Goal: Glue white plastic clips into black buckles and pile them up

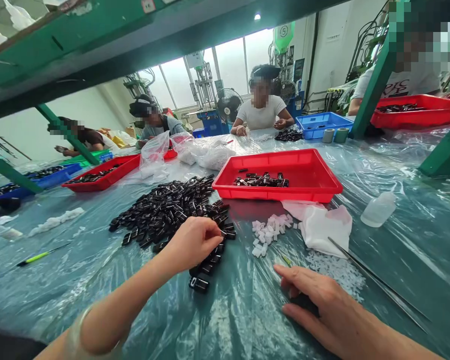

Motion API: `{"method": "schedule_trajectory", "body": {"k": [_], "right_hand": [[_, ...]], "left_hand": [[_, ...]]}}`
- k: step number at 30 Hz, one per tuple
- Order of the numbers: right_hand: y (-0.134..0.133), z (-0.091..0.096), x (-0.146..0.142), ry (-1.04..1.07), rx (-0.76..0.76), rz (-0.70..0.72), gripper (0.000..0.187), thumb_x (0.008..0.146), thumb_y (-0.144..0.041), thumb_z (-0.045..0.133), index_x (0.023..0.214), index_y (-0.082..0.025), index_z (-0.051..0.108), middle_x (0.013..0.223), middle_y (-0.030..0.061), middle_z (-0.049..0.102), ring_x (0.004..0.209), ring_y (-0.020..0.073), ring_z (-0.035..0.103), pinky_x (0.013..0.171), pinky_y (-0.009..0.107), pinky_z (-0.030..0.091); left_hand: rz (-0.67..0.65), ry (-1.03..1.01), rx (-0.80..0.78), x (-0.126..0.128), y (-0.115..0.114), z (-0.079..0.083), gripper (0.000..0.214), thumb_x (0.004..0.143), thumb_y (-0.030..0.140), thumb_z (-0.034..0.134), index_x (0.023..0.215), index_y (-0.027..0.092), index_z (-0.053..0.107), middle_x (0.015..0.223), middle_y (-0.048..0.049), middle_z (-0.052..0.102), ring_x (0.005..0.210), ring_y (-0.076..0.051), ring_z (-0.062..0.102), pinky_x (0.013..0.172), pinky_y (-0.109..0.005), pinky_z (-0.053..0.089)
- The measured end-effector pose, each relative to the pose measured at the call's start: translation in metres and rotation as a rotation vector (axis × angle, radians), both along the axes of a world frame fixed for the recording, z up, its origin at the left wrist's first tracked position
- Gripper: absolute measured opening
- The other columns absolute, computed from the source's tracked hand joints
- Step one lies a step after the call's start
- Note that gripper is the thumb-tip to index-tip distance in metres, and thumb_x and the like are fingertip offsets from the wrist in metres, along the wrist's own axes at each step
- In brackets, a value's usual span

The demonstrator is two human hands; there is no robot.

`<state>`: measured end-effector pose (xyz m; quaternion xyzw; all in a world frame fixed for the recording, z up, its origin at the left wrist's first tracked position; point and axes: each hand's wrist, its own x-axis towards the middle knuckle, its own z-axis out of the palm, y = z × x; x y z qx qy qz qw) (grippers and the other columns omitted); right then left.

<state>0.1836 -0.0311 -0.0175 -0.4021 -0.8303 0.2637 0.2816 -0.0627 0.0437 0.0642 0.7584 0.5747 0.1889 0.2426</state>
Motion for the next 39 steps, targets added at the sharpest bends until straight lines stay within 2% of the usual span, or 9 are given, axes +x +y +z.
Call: {"method": "schedule_trajectory", "body": {"k": [5,11,13,16,18,21,28,33,39], "right_hand": [[0.001,0.001,-0.002,-0.013,0.007,0.004,0.03,0.08,-0.009,0.048,0.109,-0.015,0.054,0.085,0.0057,0.063,0.076,0.0173,0.062,0.068,0.029,0.052],[0.0,0.003,-0.002,-0.004,0.017,0.001,0.027,0.08,-0.008,0.047,0.105,-0.015,0.055,0.085,0.0055,0.063,0.076,0.0164,0.062,0.068,0.028,0.052],[0.0,0.004,-0.002,0.003,0.021,-0.001,0.029,0.08,-0.008,0.048,0.107,-0.015,0.055,0.085,0.0056,0.064,0.075,0.0165,0.062,0.067,0.028,0.052],[0.0,0.004,-0.002,0.022,0.013,-0.023,0.032,0.08,-0.01,0.049,0.112,-0.015,0.054,0.087,0.0061,0.064,0.077,0.0169,0.062,0.068,0.029,0.052],[0.0,0.003,-0.001,0.054,-0.006,-0.041,0.035,0.081,-0.011,0.049,0.115,-0.015,0.052,0.089,0.006,0.065,0.076,0.0164,0.063,0.07,0.029,0.052],[0.001,0.004,0.0,0.136,-0.068,-0.088,0.041,0.081,-0.015,0.051,0.122,-0.017,0.048,0.09,0.0047,0.065,0.072,0.0148,0.063,0.07,0.029,0.052],[0.002,0.006,0.001,0.299,-0.243,-0.162,0.05,0.076,-0.017,0.056,0.125,-0.018,0.045,0.085,0.0014,0.064,0.07,0.0138,0.062,0.068,0.028,0.053],[0.003,0.004,0.001,0.287,-0.206,-0.117,0.057,0.074,-0.012,0.056,0.129,-0.022,0.042,0.085,-0.0006,0.063,0.068,0.0116,0.061,0.069,0.026,0.052],[0.005,0.003,-0.001,0.273,-0.125,-0.067,0.056,0.075,-0.01,0.057,0.128,-0.026,0.045,0.081,-0.0026,0.064,0.066,0.01,0.06,0.065,0.021,0.05]], "left_hand": [[0.118,0.249,-0.01,-0.035,-0.037,-0.01,0.011,0.07,0.029,0.061,0.072,0.019,0.065,0.066,-0.0004,0.062,0.06,-0.017,0.054,0.055,-0.025,0.035],[0.114,0.239,-0.069,-0.035,-0.04,-0.024,0.013,0.074,0.03,0.055,0.071,0.018,0.06,0.064,-0.0001,0.059,0.06,-0.017,0.054,0.056,-0.026,0.037],[0.114,0.11,-0.137,-0.026,-0.039,-0.02,0.016,0.075,0.032,0.058,0.075,0.017,0.061,0.064,0.0003,0.059,0.06,-0.016,0.054,0.054,-0.024,0.039],[0.103,-0.345,-0.433,-0.005,-0.039,-0.013,0.026,0.074,0.035,0.063,0.09,0.015,0.062,0.074,-0.0019,0.062,0.064,-0.015,0.057,0.056,-0.023,0.045],[0.013,-0.593,-0.59,0.012,-0.036,-0.013,0.027,0.074,0.033,0.064,0.092,0.013,0.064,0.078,-0.0049,0.064,0.069,-0.015,0.06,0.058,-0.022,0.047],[-0.085,-0.777,-0.695,0.037,-0.031,-0.02,0.024,0.074,0.03,0.065,0.09,0.011,0.067,0.077,-0.0068,0.066,0.068,-0.016,0.063,0.055,-0.021,0.049],[-0.116,-0.86,-0.777,0.059,-0.024,-0.037,0.023,0.076,0.033,0.064,0.081,0.011,0.069,0.073,-0.0076,0.067,0.06,-0.015,0.063,0.05,-0.019,0.049],[-0.099,-0.848,-0.802,0.06,-0.025,-0.043,0.026,0.077,0.036,0.064,0.082,0.011,0.07,0.069,-0.0072,0.067,0.058,-0.014,0.062,0.048,-0.018,0.048],[-0.183,-0.832,-0.844,0.061,-0.028,-0.05,0.028,0.079,0.034,0.06,0.088,0.01,0.071,0.073,-0.0089,0.067,0.059,-0.013,0.061,0.049,-0.017,0.049]]}}
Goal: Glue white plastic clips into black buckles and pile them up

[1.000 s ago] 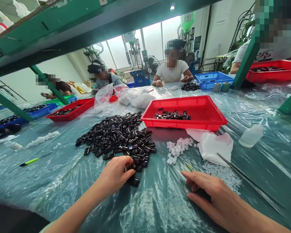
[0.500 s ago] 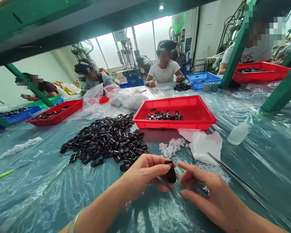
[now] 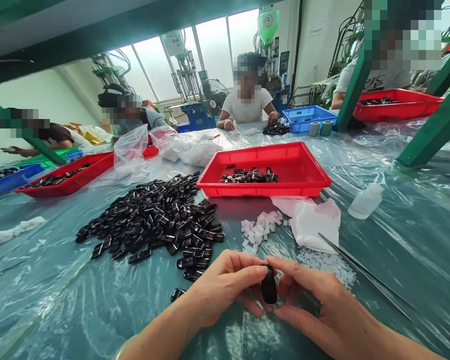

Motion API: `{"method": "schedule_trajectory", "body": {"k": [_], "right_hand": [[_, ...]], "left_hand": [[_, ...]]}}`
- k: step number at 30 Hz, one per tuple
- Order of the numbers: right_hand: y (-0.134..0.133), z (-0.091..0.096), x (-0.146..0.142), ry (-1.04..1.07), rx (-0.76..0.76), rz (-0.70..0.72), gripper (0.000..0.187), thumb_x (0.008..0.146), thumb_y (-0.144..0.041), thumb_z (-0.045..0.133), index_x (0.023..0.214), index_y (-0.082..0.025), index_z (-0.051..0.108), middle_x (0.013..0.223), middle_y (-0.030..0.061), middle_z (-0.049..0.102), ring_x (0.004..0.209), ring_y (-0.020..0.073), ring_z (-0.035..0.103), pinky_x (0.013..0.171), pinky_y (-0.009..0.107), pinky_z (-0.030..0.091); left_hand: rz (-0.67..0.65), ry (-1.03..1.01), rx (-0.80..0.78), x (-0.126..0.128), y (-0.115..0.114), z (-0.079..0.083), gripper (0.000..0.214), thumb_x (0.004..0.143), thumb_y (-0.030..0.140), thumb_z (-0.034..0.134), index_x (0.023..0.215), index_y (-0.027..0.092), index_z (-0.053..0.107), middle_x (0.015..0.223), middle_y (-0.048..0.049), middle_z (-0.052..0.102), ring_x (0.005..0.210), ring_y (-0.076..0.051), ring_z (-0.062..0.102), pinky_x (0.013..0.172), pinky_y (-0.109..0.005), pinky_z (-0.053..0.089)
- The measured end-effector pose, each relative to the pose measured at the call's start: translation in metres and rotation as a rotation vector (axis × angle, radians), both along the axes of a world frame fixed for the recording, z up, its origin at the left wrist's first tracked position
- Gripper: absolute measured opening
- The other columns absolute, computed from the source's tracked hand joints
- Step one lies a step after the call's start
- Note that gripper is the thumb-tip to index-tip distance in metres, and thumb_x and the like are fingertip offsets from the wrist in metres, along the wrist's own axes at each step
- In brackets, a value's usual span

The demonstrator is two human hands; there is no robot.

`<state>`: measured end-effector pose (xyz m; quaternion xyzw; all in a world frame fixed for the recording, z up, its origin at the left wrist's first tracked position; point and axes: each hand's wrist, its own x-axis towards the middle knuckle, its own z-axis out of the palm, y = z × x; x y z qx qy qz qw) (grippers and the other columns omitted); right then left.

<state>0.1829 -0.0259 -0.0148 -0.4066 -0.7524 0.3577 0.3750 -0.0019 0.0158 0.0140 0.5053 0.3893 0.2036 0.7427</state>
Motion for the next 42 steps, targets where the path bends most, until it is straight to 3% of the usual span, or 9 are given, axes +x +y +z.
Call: {"method": "schedule_trajectory", "body": {"k": [12,19,28,34,37,40,42], "right_hand": [[0.001,-0.003,0.001,0.01,-0.042,0.022,0.045,0.08,-0.013,0.054,0.124,-0.022,0.049,0.074,-0.0035,0.063,0.065,0.0096,0.06,0.063,0.018,0.049],[0.002,-0.004,0.0,0.012,-0.054,0.038,0.048,0.081,-0.011,0.053,0.126,-0.027,0.045,0.076,-0.0058,0.062,0.066,0.0083,0.059,0.061,0.015,0.049],[0.003,0.001,0.0,-0.034,0.014,0.03,0.043,0.08,-0.01,0.052,0.122,-0.018,0.05,0.076,-0.0025,0.066,0.065,0.0091,0.061,0.063,0.016,0.05],[-0.001,-0.001,0.003,-0.107,0.14,0.025,0.046,0.079,-0.01,0.052,0.124,-0.02,0.046,0.077,-0.0025,0.066,0.066,0.0102,0.062,0.063,0.018,0.051],[0.006,0.004,0.015,-0.108,0.297,-0.198,0.044,0.083,-0.017,0.053,0.125,-0.022,0.044,0.081,-0.0008,0.064,0.07,0.012,0.062,0.066,0.022,0.05],[0.027,0.013,0.04,-0.047,0.427,-0.712,0.048,0.081,-0.028,0.057,0.126,-0.024,0.04,0.111,0.0067,0.057,0.1,0.0213,0.055,0.081,0.035,0.046],[0.046,0.016,0.063,-0.031,0.412,-1.048,0.07,0.071,-0.037,0.068,0.13,-0.023,0.034,0.13,0.0125,0.043,0.113,0.0282,0.046,0.084,0.042,0.043]], "left_hand": [[0.007,-0.09,-0.09,-0.003,-0.003,-0.007,0.025,0.08,0.031,0.06,0.083,0.009,0.072,0.072,-0.0085,0.066,0.061,-0.013,0.062,0.054,-0.018,0.052],[0.022,-0.124,-0.117,-0.003,-0.004,-0.007,0.025,0.079,0.03,0.062,0.083,0.007,0.071,0.071,-0.0096,0.066,0.06,-0.013,0.063,0.054,-0.019,0.053],[0.02,-0.119,-0.132,-0.002,-0.004,-0.01,0.027,0.076,0.032,0.063,0.082,0.007,0.071,0.071,-0.0102,0.065,0.06,-0.014,0.063,0.053,-0.019,0.053],[0.029,-0.068,-0.124,0.001,-0.006,-0.012,0.029,0.077,0.035,0.063,0.078,0.007,0.069,0.068,-0.0092,0.063,0.056,-0.013,0.063,0.048,-0.015,0.05],[0.067,-0.063,-0.135,0.002,-0.006,-0.011,0.031,0.076,0.037,0.065,0.082,0.007,0.069,0.071,-0.0091,0.063,0.056,-0.014,0.064,0.046,-0.015,0.049],[0.097,-0.056,-0.16,0.002,-0.006,-0.01,0.031,0.075,0.036,0.066,0.086,0.007,0.068,0.074,-0.0095,0.064,0.057,-0.014,0.064,0.046,-0.015,0.049],[0.096,-0.061,-0.165,0.001,-0.006,-0.009,0.031,0.075,0.035,0.066,0.086,0.007,0.068,0.074,-0.0096,0.064,0.057,-0.014,0.064,0.046,-0.015,0.049]]}}
